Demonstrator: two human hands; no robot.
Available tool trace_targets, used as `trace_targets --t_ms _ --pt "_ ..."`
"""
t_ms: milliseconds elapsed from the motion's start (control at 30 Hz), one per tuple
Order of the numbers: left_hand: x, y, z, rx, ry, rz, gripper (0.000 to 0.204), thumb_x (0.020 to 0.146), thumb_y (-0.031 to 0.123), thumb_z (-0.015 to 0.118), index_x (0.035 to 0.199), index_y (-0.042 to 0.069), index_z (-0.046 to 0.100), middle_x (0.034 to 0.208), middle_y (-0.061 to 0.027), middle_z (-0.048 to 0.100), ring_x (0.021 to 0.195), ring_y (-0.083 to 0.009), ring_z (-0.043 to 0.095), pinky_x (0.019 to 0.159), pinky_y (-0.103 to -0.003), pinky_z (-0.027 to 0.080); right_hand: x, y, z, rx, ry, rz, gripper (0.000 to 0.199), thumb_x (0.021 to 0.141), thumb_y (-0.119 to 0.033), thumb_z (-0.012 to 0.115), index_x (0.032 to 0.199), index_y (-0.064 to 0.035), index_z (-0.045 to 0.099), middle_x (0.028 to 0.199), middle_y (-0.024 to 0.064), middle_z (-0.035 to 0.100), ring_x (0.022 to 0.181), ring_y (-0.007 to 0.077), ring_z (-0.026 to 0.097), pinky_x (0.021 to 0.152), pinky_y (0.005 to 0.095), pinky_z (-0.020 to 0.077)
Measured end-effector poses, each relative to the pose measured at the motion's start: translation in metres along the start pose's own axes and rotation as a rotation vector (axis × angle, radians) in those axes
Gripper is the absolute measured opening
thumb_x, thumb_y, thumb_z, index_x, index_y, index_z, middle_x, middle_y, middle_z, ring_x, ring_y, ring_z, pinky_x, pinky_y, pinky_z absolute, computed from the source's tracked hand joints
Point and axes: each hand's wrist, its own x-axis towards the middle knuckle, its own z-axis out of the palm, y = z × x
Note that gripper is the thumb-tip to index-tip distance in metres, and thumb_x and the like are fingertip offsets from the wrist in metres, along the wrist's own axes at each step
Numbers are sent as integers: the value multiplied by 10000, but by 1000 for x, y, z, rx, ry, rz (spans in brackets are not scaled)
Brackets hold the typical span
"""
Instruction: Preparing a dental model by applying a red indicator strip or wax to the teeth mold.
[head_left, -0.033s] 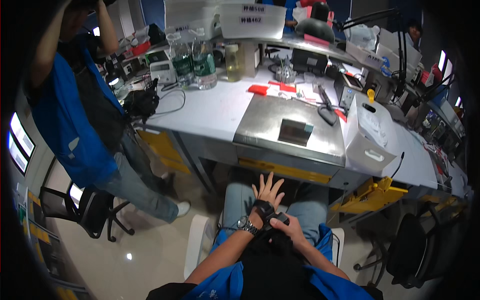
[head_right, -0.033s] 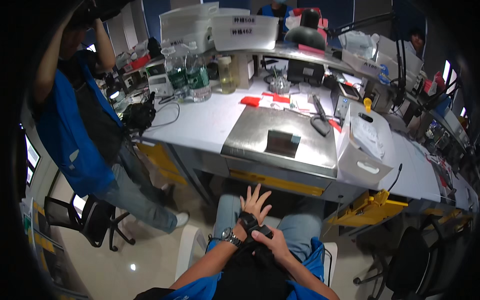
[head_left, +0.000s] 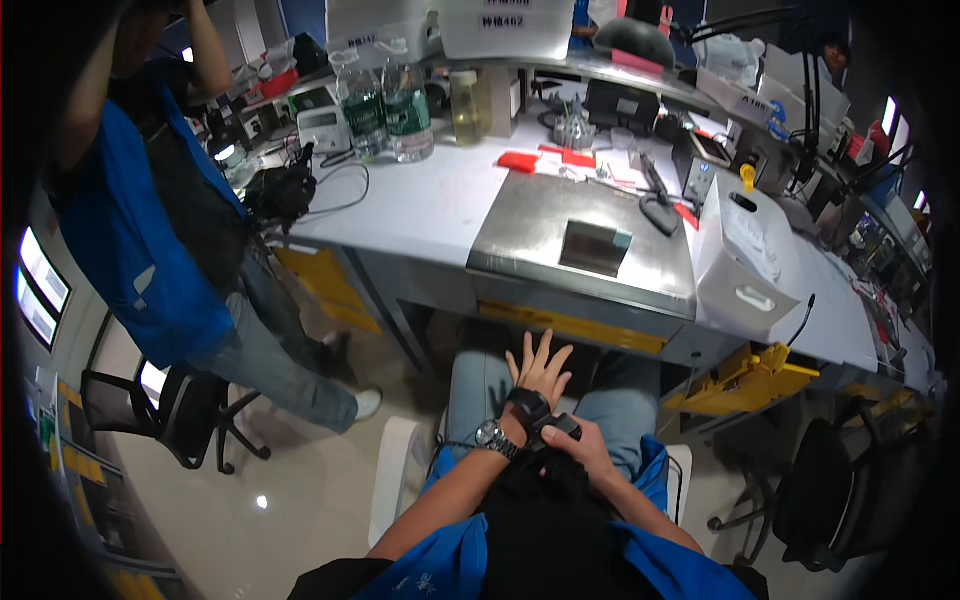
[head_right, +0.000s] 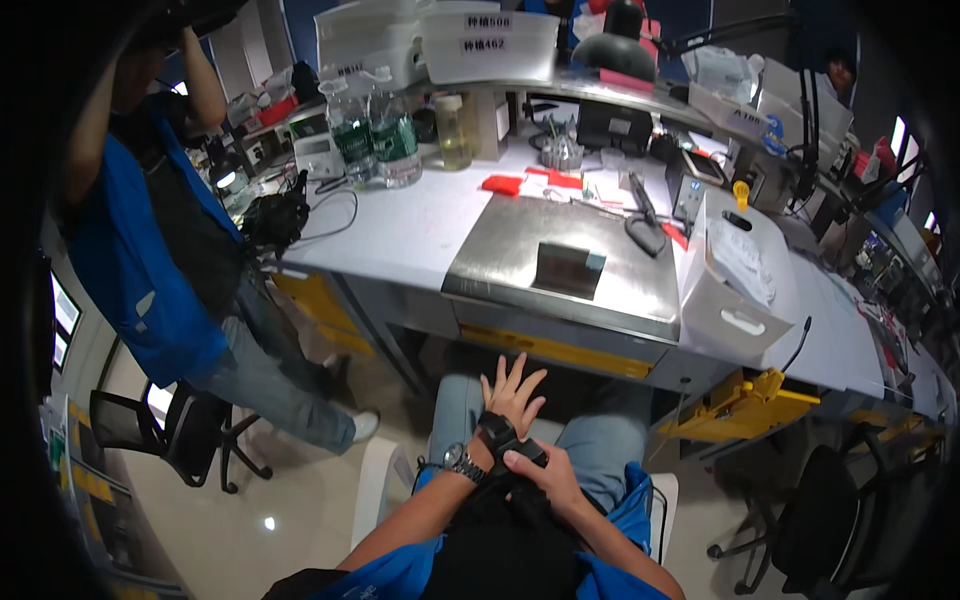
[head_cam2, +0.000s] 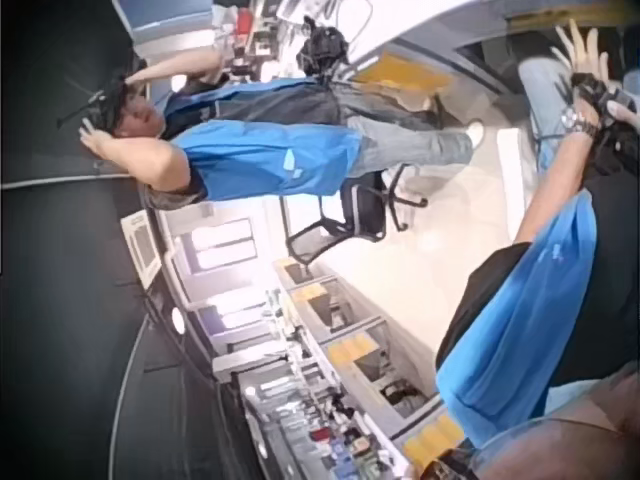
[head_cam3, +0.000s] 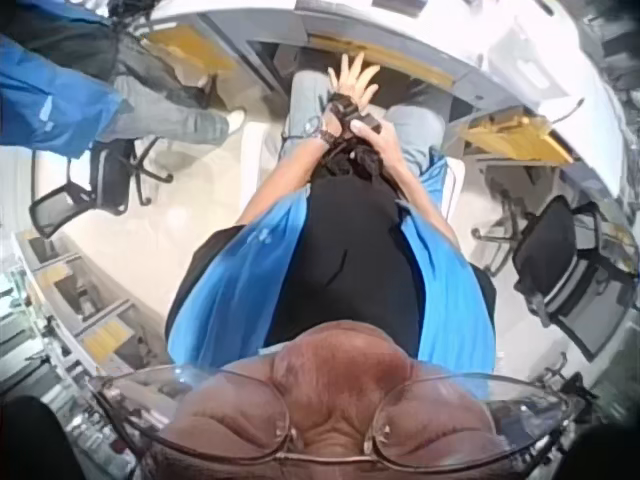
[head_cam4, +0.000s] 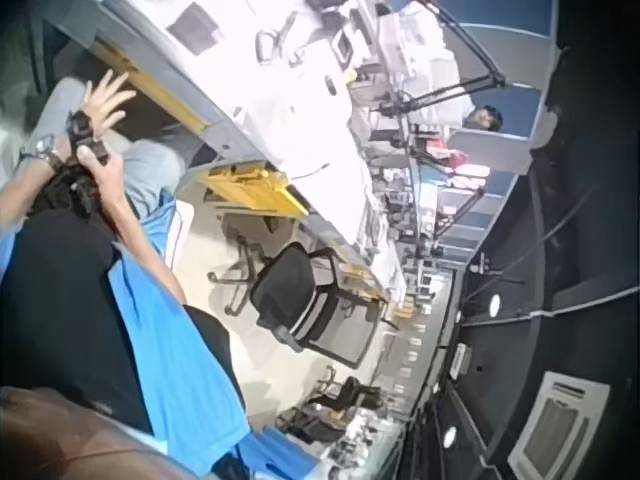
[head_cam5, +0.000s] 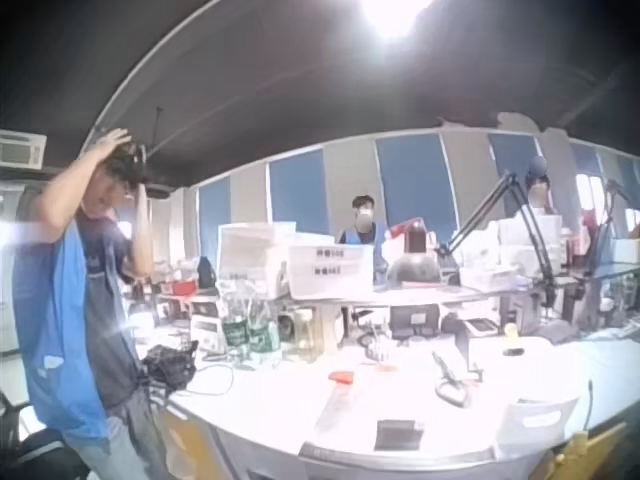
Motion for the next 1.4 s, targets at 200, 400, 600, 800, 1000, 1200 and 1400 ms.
trace_targets --t_ms 200,400,600,800,1000,1200,1400 --pt "-3 -28 47 442 3 183 263 871 164 623 1114 112 710 1489 -160 492 1491 -445 253 1142 -781 51 15 0 5 -106 -5 92 346 933 -312 738 962 25 670 777 51 685 629 97 638 594 252 555" --pt "13 -29 50 616 -101 316 203 905 163 579 947 64 751 1150 -170 700 1301 -376 546 1221 -645 122 17 -7 8 -153 -6 107 341 928 -312 749 935 22 680 774 49 696 668 90 647 620 247 532" --pt "24 -20 75 915 -353 448 239 922 173 569 977 50 766 960 -148 748 1041 -360 681 1193 -589 230 21 -1 3 -182 -5 57 358 928 -321 752 931 31 689 768 55 702 670 102 661 616 247 518" --pt "18 -20 89 1041 -458 457 221 923 169 588 963 91 791 883 -103 753 911 -293 712 1143 -555 306 20 5 0 -183 35 85 402 915 -362 758 910 36 703 781 68 722 637 100 658 610 237 505" --pt "52 -29 73 -4 -103 -177 98 910 107 653 974 71 719 868 -105 730 878 -281 741 775 -443 547 31 -8 4 -436 115 -48 506 848 -446 797 870 53 712 730 61 716 674 98 653 635 276 513" --pt "78 -16 48 -1122 -8 -614 212 982 145 639 1117 -18 646 931 -107 683 793 -172 701 738 -322 591 40 -19 1 -533 47 -34 545 839 -483 783 861 58 729 733 85 721 683 115 669 653 291 524" --pt "79 -25 48 -1201 109 -664 248 1001 178 621 1158 -14 625 1041 -129 673 772 -161 678 731 -325 581 49 -20 -2 -543 -7 12 525 849 -464 786 869 58 740 745 97 731 639 123 682 619 285 537"
